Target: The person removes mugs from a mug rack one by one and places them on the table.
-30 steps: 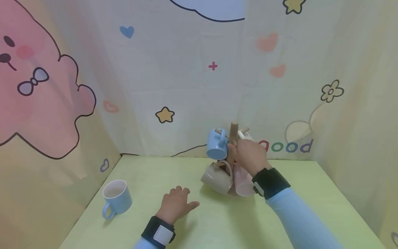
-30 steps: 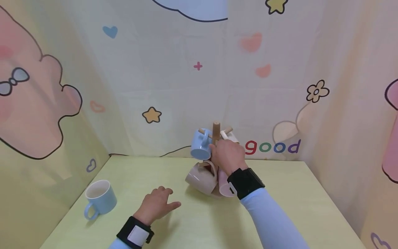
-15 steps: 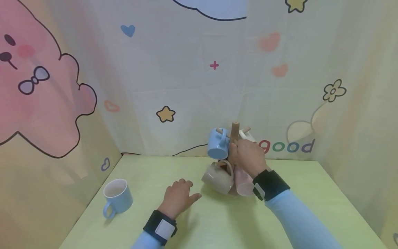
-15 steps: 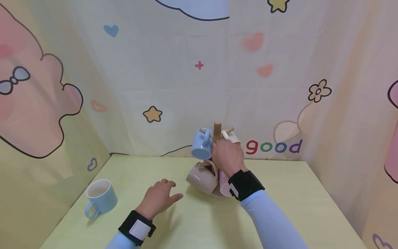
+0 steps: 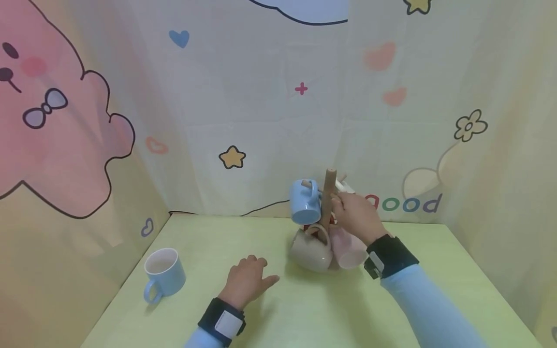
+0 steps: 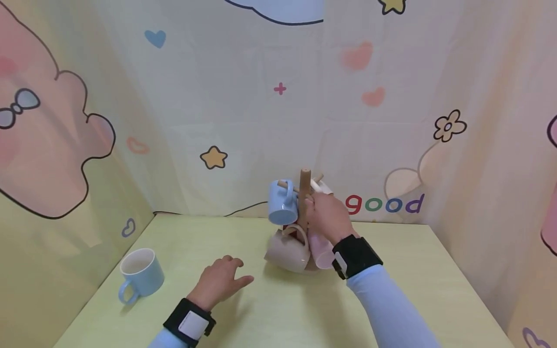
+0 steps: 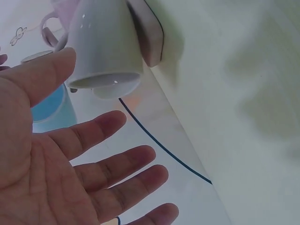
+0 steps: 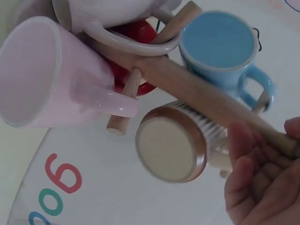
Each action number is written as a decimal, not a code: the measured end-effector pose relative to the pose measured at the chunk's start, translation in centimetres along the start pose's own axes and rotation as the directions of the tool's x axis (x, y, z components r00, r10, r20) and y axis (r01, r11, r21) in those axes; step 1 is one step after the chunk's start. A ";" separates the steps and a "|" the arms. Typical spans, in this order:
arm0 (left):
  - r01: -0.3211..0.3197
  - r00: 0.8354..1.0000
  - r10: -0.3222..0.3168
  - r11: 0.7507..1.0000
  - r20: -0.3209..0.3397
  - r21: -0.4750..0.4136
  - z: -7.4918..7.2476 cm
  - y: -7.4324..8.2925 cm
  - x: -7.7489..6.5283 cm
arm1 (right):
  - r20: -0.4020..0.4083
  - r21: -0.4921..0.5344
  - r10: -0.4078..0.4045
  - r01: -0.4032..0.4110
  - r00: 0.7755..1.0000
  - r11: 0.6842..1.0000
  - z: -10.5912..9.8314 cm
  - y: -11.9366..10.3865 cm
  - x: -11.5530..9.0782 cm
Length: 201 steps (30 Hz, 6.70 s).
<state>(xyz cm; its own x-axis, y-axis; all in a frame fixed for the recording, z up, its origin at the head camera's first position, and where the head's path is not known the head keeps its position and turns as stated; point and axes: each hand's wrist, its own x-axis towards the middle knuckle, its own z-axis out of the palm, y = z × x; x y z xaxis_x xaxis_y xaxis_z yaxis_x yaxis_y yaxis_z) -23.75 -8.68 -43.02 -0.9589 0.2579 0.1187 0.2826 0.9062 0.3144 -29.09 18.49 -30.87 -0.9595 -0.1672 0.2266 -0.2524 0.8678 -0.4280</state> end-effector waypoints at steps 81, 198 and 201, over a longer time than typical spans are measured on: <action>-0.021 0.999 0.022 0.999 0.030 -0.033 0.6 -0.5 -0.6 | 0.097 -0.719 -0.065 0.115 0.993 0.685 2.7 -7.2 3.2; -0.214 0.971 0.239 0.845 -0.012 -0.489 -6.8 7.1 8.7 | -0.046 -0.057 0.258 -0.260 0.965 0.964 5.1 2.1 -12.0; -0.227 0.968 0.250 0.847 -0.017 -0.481 -7.5 6.7 8.1 | -0.047 -0.047 0.247 -0.249 0.968 0.967 5.1 2.0 -12.1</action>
<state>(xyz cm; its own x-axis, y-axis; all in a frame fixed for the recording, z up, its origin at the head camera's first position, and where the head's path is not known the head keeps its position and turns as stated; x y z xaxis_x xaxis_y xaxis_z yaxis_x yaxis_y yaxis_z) -29.43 -3.06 -32.92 -0.8572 0.4706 0.2090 0.4696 0.5479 0.6923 -18.58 19.81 -38.94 -0.9852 0.0745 0.1542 0.0012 0.9033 -0.4291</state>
